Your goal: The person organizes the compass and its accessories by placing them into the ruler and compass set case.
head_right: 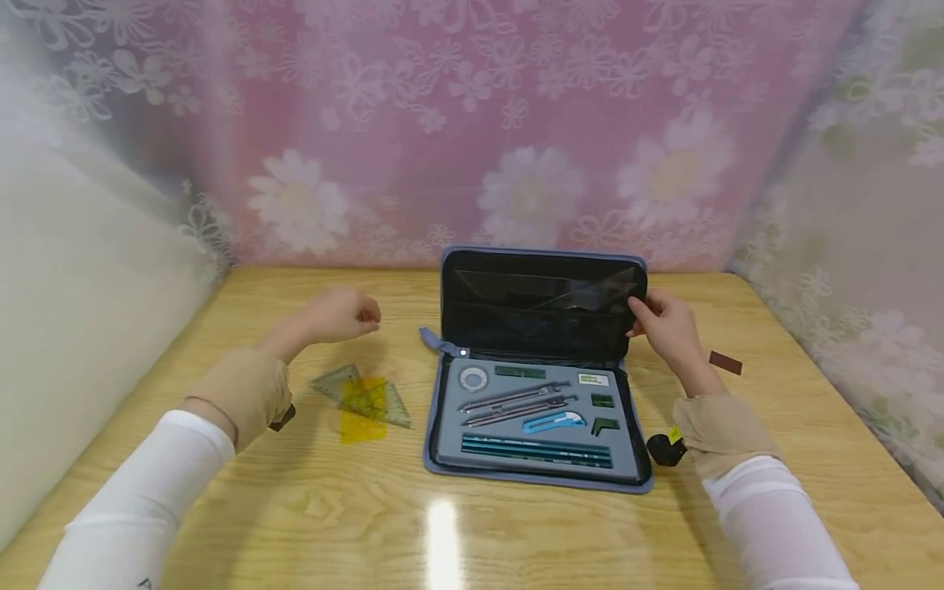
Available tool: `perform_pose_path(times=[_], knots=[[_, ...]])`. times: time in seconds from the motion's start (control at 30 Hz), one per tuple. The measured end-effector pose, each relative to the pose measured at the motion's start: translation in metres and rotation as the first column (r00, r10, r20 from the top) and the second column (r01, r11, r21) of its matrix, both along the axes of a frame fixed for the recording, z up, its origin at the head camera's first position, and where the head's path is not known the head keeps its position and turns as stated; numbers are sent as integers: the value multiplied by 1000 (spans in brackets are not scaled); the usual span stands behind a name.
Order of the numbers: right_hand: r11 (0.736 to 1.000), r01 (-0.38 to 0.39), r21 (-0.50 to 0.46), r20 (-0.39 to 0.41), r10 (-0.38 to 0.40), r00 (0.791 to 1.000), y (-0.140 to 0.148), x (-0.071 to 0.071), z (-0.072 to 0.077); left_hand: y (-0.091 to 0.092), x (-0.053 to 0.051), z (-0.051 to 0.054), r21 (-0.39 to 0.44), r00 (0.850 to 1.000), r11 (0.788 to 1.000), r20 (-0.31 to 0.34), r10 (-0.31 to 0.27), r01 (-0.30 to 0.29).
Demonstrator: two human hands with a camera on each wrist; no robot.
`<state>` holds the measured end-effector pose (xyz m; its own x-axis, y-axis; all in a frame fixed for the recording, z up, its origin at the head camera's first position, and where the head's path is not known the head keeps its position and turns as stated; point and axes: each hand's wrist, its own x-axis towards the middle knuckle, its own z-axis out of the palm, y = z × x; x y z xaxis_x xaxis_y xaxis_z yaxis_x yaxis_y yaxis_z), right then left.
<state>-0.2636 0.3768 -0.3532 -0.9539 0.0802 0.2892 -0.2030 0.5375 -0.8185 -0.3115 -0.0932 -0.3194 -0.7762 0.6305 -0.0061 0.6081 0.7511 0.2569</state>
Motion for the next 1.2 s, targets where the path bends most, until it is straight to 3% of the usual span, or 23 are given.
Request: perform_pose_path(times=[0.13, 0.23, 0.4, 0.53, 0.8, 1.03, 1.2], knots=[[1000, -19, -10, -10, 19, 1000, 2, 3, -1, -9, 10, -14, -76, 988, 997, 152, 29, -18], [999, -31, -20, -8, 31, 999, 3, 4, -2, -11, 19, -25, -100, 977, 995, 210, 38, -17], [999, -24, -23, 6, 24, 1000, 4, 4, -2, -1, 35, -40, -127, 979, 990, 198, -39, 65], [1000, -14, -14, 6, 14, 1000, 6, 3, -3, 5, 43, -43, -139, 975, 985, 211, -75, 106], [1000, -15, 4, -5, 15, 1000, 3, 3, -6, 9, 45, -46, -133, 961, 987, 273, -49, 88], [1000, -21, -6, -24, 21, 999, 2, 4, -7, 9, 42, -47, -149, 934, 988, 347, 82, -32], [1000, -19, -1, -30, 19, 999, 3, 3, -8, 4, 37, -49, -114, 918, 992, 386, 91, -51]])
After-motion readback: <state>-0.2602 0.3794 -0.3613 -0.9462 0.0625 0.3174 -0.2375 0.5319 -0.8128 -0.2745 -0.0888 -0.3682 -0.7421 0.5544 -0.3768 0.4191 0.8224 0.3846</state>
